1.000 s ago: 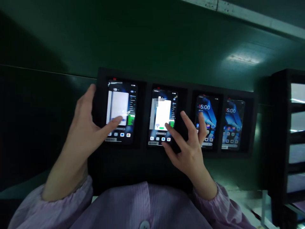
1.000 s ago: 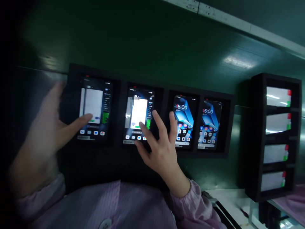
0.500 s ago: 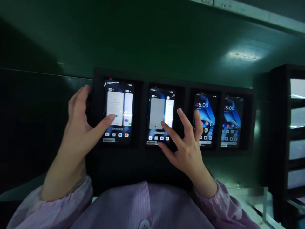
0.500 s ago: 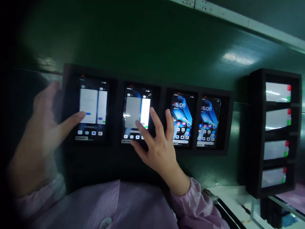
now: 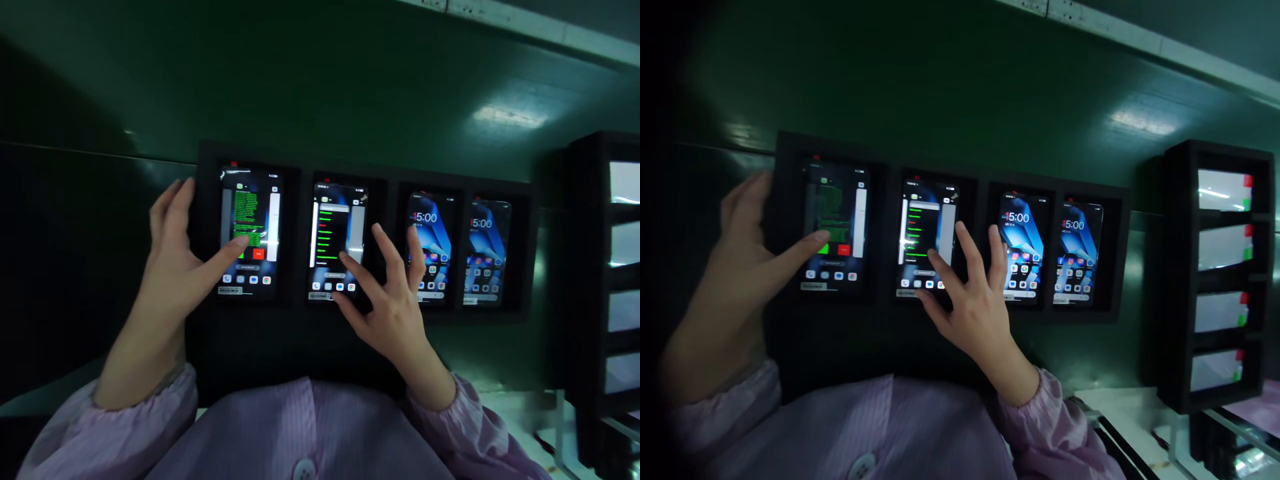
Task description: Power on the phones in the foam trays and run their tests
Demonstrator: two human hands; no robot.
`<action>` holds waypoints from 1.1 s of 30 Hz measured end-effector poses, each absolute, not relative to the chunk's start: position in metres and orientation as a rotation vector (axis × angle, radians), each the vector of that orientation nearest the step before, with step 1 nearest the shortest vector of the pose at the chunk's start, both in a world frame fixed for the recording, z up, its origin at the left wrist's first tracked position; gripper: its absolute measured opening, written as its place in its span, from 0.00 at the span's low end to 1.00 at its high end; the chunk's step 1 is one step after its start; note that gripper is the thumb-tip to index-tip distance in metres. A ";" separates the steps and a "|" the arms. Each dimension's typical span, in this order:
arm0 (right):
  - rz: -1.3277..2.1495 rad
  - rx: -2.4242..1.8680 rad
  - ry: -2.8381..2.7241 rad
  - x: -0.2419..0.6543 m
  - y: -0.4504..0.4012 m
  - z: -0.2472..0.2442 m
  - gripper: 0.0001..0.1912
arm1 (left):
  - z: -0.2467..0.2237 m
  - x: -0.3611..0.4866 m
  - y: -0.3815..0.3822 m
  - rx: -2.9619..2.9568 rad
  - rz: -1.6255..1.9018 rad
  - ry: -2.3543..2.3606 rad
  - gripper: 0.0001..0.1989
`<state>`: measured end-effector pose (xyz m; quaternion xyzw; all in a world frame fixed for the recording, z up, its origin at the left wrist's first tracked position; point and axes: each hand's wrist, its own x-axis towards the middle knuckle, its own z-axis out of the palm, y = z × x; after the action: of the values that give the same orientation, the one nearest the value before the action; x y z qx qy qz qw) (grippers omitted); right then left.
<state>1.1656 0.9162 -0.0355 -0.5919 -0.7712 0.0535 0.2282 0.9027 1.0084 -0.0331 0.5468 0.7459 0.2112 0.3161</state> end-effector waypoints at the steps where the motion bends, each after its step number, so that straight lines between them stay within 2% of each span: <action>1: 0.142 -1.633 -2.107 1.166 0.916 -0.036 0.17 | -0.034 0.902 1.008 1.439 0.567 1.963 0.65; 5: 0.077 -1.662 -2.022 1.167 0.916 -0.039 0.14 | -0.032 0.904 1.009 1.420 0.532 1.986 0.69; 10: 0.042 -1.665 -2.032 1.169 0.916 -0.040 0.17 | -0.029 0.909 1.012 1.405 0.460 1.993 0.75; 17: 0.120 -1.655 -2.117 1.167 0.916 -0.035 0.20 | -0.037 0.899 1.006 1.457 0.553 1.921 0.64; 23: 0.162 -1.683 -2.218 1.165 0.914 -0.032 0.27 | -0.038 0.897 1.003 1.445 0.625 1.904 0.60; 28: 0.179 -1.637 -2.161 1.165 0.914 -0.034 0.24 | -0.036 0.899 1.004 1.481 0.577 1.924 0.62; 33: 0.125 -1.513 -1.977 1.179 0.914 -0.031 0.16 | -0.039 0.894 1.002 1.498 0.678 1.871 0.55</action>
<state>1.1794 0.9143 -0.0308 -0.5754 -0.7517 0.0476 0.3188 0.8941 1.0022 -0.0394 0.5699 0.7118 0.2577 0.3196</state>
